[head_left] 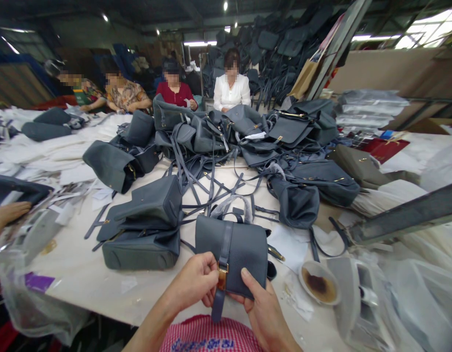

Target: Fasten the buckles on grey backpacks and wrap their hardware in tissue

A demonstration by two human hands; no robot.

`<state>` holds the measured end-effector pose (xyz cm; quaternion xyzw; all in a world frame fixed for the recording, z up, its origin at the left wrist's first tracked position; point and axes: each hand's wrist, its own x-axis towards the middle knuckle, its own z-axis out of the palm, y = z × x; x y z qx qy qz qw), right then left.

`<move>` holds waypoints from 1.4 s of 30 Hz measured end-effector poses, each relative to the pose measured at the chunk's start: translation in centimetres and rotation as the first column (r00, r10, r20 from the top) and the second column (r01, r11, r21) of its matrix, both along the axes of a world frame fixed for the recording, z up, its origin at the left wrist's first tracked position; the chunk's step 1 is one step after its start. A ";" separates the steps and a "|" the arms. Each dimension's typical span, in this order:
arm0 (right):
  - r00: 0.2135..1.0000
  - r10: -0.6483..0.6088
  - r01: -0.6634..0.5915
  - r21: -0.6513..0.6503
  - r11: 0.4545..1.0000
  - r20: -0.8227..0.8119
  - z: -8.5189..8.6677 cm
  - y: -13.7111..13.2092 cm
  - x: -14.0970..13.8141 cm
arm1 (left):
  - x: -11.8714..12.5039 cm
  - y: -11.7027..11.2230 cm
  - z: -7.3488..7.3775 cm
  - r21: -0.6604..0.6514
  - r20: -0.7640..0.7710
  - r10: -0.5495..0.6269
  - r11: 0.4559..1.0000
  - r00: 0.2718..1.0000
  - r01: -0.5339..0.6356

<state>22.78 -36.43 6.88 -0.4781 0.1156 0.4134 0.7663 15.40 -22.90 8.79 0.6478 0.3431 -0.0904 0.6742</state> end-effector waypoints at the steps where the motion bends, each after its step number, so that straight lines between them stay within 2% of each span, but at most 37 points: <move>1: 1.000 0.001 -0.001 -0.004 1.000 -0.002 0.0 0.0 0.0 | 0.0 -0.1 0.0 0.010 0.003 0.006 1.000 1.000 -0.006; 6: 1.000 0.019 -0.019 -0.002 1.000 0.010 -0.1 -0.1 0.0 | -0.2 -0.4 0.0 0.048 0.045 0.017 0.999 0.999 -0.019; 13: 0.999 0.033 -0.033 -0.007 0.999 0.004 0.1 -0.1 0.1 | -0.2 0.0 -0.6 -0.087 0.054 -0.004 0.996 0.999 0.009; 20: 1.000 0.021 -0.020 -0.040 0.999 0.020 0.0 -0.3 0.0 | -0.2 0.1 -0.5 -0.084 0.048 -0.027 0.996 0.998 0.031; 23: 0.999 0.013 -0.012 -0.053 0.999 0.029 -0.4 -0.2 -0.1 | -0.2 -0.1 -0.7 -0.033 0.028 -0.034 0.999 0.999 0.035; 26: 0.999 0.004 0.000 -0.084 0.996 0.044 -0.6 0.0 -0.1 | -0.3 -0.5 -0.8 0.091 0.022 0.002 0.996 1.000 -0.004; 28: 0.999 -0.005 0.009 -0.089 0.996 0.044 -0.6 0.1 -0.2 | -0.4 -0.8 -0.6 0.179 0.024 0.018 0.984 1.000 -0.022; 30: 0.999 -0.008 0.011 -0.076 0.997 0.036 -0.5 0.1 -0.2 | -0.4 -1.0 -0.2 0.213 0.025 0.017 0.977 1.000 -0.022; 34: 1.000 0.005 -0.003 -0.060 0.998 0.028 -0.2 0.1 -0.2 | -0.3 -1.0 0.2 0.182 0.034 0.037 0.982 0.999 -0.043; 37: 1.000 0.012 -0.010 -0.063 0.998 0.020 -0.2 0.0 -0.2 | -0.2 -0.9 -0.3 0.105 0.038 0.069 0.992 0.997 -0.073; 42: 0.999 0.027 -0.027 -0.051 0.998 0.017 -0.2 -0.1 -0.2 | -0.4 -0.4 -1.2 -0.040 0.062 0.030 0.999 0.998 -0.028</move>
